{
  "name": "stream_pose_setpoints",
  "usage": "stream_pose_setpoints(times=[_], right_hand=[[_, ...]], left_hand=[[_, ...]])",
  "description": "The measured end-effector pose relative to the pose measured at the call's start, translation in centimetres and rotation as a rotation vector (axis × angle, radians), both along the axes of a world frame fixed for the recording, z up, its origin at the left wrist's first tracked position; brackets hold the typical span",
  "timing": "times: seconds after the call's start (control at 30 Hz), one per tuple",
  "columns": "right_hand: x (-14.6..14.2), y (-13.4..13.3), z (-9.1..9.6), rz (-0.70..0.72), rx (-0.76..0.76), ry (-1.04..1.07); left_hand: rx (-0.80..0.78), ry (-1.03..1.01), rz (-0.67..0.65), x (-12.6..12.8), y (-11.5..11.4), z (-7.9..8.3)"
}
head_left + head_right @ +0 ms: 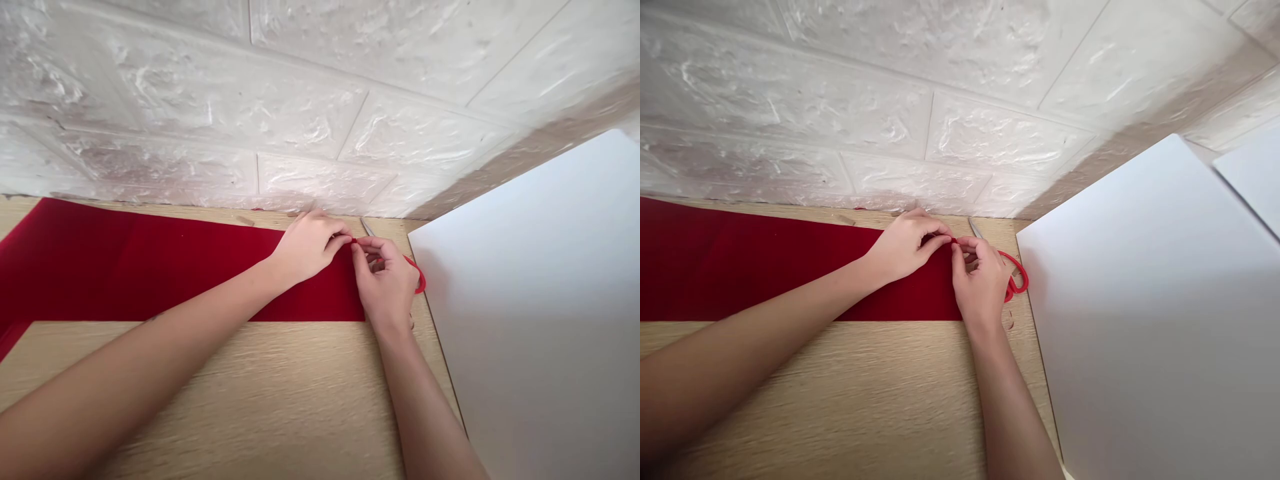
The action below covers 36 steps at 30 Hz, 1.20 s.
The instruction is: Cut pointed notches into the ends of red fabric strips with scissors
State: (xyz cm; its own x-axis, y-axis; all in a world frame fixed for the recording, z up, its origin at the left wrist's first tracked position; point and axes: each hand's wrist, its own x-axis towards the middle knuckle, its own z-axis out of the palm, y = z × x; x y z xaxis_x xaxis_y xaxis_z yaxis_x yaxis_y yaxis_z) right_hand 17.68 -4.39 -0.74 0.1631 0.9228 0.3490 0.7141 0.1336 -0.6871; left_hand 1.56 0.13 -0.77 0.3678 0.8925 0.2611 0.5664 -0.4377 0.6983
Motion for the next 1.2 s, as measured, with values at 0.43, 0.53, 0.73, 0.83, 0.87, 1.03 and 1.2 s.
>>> stream_pose_setpoints(times=[0.43,0.53,0.73,0.83,0.87,1.03,1.2], right_hand=[[-0.1,0.1,-0.1,-0.014,-0.006,0.037],[-0.2,0.0,-0.1,0.001,-0.023,0.006],[-0.1,0.0,0.1,0.002,-0.041,-0.029],[-0.1,0.2,0.2,-0.009,-0.028,-0.010],[0.0,0.3,0.2,-0.013,-0.025,0.004],[0.4,0.8,0.1,-0.019,-0.044,0.039],[0.8,1.1,-0.1,0.012,-0.053,-0.023]], left_hand=[[0.046,0.044,-0.017,0.2,-0.2,-0.2],[0.055,0.048,-0.019,0.1,-0.1,-0.3],[0.084,0.050,-0.015,0.1,0.0,-0.3],[0.120,0.051,-0.008,0.2,-0.4,-0.2],[0.150,0.061,-0.017,0.3,-0.6,-0.2],[0.396,0.246,-0.091,0.5,-1.2,-0.4],[0.415,0.349,-0.098,0.5,-1.3,-0.8]])
